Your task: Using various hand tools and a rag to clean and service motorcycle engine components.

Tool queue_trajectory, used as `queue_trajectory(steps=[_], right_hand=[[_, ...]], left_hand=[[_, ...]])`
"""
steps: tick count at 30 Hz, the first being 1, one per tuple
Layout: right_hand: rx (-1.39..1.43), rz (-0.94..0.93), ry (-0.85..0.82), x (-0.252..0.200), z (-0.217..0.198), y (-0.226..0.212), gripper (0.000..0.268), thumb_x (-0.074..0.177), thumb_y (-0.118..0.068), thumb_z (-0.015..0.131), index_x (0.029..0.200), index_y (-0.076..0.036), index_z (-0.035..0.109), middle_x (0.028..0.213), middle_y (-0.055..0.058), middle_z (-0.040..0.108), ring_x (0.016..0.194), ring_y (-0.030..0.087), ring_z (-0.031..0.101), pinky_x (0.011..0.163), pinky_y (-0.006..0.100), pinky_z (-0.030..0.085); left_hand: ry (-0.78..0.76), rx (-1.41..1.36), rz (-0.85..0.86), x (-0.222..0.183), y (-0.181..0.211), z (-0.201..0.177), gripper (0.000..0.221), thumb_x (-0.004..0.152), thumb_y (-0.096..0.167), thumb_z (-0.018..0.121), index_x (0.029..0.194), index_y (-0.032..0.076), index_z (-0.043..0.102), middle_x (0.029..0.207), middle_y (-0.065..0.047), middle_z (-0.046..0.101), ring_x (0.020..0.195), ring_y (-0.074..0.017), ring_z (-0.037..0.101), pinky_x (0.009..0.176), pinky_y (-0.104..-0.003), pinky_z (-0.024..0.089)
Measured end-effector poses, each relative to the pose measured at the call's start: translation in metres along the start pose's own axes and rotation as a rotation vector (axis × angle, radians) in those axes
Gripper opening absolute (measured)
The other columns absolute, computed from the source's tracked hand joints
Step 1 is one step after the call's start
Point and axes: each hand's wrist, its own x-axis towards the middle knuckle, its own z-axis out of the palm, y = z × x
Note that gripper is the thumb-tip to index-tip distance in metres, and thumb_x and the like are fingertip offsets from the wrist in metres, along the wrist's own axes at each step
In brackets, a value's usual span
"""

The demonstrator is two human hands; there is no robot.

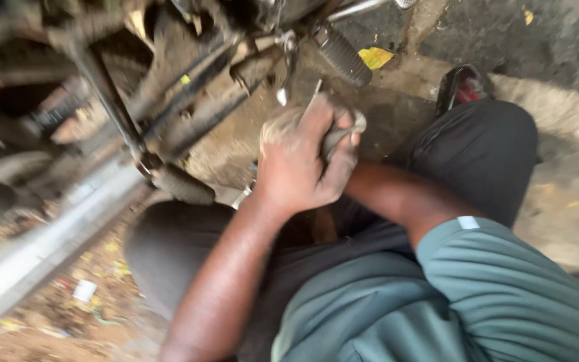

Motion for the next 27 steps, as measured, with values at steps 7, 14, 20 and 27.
queue_trajectory(steps=[7,14,20,27], right_hand=[[0.304,-0.214,0.021,0.035,0.043,0.015,0.020,0.103,-0.027,0.062,0.098,-0.008,0.062,0.090,0.011,0.065,0.079,0.022,0.063,0.070,0.037,0.053],[0.518,-0.466,-0.065,0.058,0.058,0.016,0.021,0.104,-0.029,0.061,0.102,-0.008,0.063,0.095,0.013,0.066,0.087,0.024,0.064,0.077,0.039,0.054],[-0.227,-0.463,-0.258,0.031,0.001,0.005,0.019,0.093,-0.025,0.066,0.108,-0.014,0.069,0.097,0.012,0.070,0.092,0.028,0.068,0.078,0.043,0.056],[-0.699,-0.192,0.181,-0.099,-0.183,-0.113,0.021,0.097,-0.030,0.066,0.113,-0.029,0.079,0.068,0.003,0.069,0.058,0.021,0.066,0.056,0.042,0.053]], left_hand=[[-0.001,-0.008,-0.044,0.006,0.001,0.001,0.012,0.092,0.011,0.070,0.097,0.009,0.059,0.084,-0.007,0.069,0.073,-0.0304,0.067,0.072,-0.039,0.054],[0.019,0.076,-0.028,0.002,-0.011,0.000,0.010,0.092,0.009,0.068,0.094,0.009,0.058,0.086,-0.006,0.072,0.069,-0.0211,0.070,0.069,-0.034,0.056],[0.026,0.023,-0.114,-0.009,-0.019,0.001,0.007,0.095,0.007,0.068,0.098,0.007,0.062,0.085,-0.008,0.070,0.073,-0.0183,0.071,0.069,-0.032,0.058],[-0.100,0.203,-0.182,0.015,0.000,0.005,0.019,0.092,0.019,0.072,0.102,0.007,0.060,0.091,-0.007,0.075,0.076,-0.0171,0.074,0.069,-0.031,0.060]])
